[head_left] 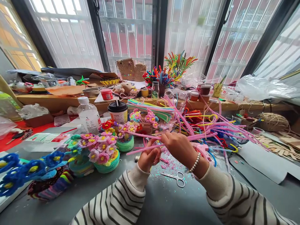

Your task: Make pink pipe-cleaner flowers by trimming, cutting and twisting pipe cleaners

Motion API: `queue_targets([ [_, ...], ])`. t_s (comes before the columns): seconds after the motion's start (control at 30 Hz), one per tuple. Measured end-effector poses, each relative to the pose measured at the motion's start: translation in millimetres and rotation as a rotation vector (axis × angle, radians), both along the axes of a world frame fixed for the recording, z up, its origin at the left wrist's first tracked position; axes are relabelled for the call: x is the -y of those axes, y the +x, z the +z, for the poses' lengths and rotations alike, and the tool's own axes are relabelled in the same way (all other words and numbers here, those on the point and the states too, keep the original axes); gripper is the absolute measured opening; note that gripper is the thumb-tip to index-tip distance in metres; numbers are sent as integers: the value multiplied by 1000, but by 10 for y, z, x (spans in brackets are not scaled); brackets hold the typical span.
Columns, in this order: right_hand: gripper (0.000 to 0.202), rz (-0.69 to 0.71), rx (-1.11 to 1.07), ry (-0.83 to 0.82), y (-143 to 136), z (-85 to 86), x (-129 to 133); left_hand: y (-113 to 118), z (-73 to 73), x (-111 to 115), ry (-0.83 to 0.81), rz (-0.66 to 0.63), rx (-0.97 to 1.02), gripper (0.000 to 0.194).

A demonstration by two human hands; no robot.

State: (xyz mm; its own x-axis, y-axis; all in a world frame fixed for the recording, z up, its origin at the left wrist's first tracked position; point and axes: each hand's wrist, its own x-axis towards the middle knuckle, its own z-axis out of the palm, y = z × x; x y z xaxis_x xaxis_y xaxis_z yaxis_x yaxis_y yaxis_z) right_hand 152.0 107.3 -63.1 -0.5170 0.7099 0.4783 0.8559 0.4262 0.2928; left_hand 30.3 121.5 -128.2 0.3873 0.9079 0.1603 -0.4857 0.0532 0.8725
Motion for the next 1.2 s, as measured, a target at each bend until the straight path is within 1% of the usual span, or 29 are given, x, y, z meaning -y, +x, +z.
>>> queue_targets([
  [0.1, 12, 57, 47, 10, 39, -166, 11, 4, 4, -1, -43, 36, 9, 39],
  [0.2, 11, 79, 58, -9, 140, -291, 12, -21, 10, -17, -57, 152, -34, 28],
  [0.27, 11, 28, 36, -32, 244, -353, 17, -48, 12, -31, -55, 243, -56, 28],
  [0.33, 11, -41, 13, -33, 356, -397, 28, -74, 10, -41, -29, 297, -81, 28],
  [0.4, 11, -86, 6, -22, 445, -422, 38, -87, 5, -45, 3, 302, -107, 28],
  [0.47, 12, -98, 11, 3, 489, -428, 40, -91, -2, -44, 15, 291, -111, 28],
  [0.57, 12, -66, 23, 41, 481, -410, 15, -93, -6, -43, 13, 304, -71, 27],
  [0.7, 12, -6, 22, 98, 458, -369, -32, -112, 16, -59, 2, 376, 33, 25],
  [0.8, 13, 55, 9, 94, 517, -347, -49, -131, 32, -85, -81, 413, 95, 25],
  [0.9, 16, 87, -28, 74, 663, -322, -57, -148, 29, -110, -161, 422, 151, 24],
  [1.03, 20, 77, -14, 103, 948, -233, -54, -157, 18, -132, -208, 425, 189, 22],
  [1.07, 19, 53, 3, 109, 1020, -194, -49, -155, 16, -137, -215, 424, 188, 22],
  [1.13, 19, -3, 97, 114, 1149, -98, -33, -148, 10, -145, -223, 419, 186, 22],
  [1.2, 16, -84, 219, 68, 1261, 8, -12, -143, 3, -151, -225, 410, 187, 22],
])
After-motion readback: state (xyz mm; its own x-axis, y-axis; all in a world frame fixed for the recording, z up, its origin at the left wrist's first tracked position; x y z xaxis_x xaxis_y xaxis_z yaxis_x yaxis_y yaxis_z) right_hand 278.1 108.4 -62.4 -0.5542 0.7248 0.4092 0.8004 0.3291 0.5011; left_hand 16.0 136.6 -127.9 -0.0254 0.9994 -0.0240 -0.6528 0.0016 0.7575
